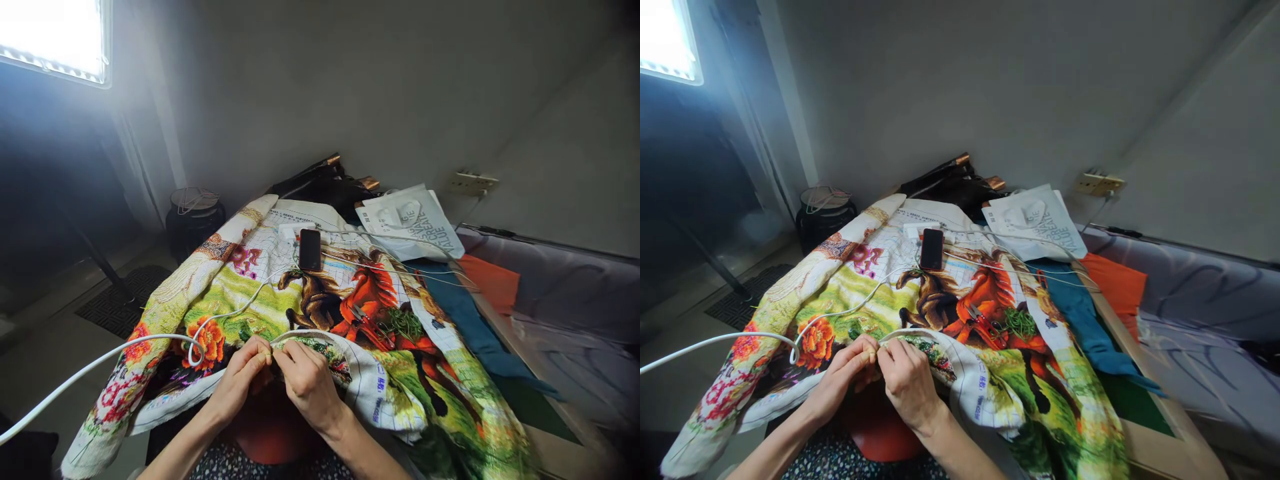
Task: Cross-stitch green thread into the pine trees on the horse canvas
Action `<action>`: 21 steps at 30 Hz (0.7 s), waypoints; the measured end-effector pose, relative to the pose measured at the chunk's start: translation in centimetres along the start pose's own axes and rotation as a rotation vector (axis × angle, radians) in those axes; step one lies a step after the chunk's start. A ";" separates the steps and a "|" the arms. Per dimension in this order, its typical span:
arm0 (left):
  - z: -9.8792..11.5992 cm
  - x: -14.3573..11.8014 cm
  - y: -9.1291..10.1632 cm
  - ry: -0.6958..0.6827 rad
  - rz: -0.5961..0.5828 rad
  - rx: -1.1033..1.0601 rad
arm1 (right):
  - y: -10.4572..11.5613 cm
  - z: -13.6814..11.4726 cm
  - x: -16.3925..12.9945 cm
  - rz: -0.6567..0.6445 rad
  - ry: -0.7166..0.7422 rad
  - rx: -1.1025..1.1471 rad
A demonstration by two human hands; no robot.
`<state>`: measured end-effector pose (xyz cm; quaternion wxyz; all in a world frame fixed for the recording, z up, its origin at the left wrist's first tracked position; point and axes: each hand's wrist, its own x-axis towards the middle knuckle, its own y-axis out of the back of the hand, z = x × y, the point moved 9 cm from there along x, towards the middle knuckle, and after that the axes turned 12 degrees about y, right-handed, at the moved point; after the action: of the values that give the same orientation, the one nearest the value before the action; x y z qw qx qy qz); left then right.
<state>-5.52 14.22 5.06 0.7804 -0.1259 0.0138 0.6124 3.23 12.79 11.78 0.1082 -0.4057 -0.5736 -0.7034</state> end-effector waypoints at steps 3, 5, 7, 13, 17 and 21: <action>0.0 0.0 0.0 -0.015 -0.010 0.018 | 0.1 -0.1 0.1 0.001 0.007 -0.007; -0.1 0.1 0.1 -0.029 -0.008 0.033 | 0.1 -0.3 0.3 -0.003 0.018 -0.006; -0.2 0.1 0.3 -0.042 0.003 0.054 | 0.1 -0.5 0.5 -0.001 0.025 -0.011; 0.4 -0.1 0.2 -0.116 0.042 0.187 | 0.3 -0.4 0.3 0.009 0.015 -0.014; 0.8 -0.3 0.4 -0.126 0.124 0.327 | 0.6 0.4 -0.3 0.041 -0.060 0.014; -0.2 0.0 0.5 -0.041 0.129 0.289 | 0.9 0.6 -0.8 0.073 -0.111 0.029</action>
<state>-5.93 14.26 4.75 0.7494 0.0013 0.0940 0.6554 4.57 12.73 11.91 0.1075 -0.4631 -0.5737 -0.6670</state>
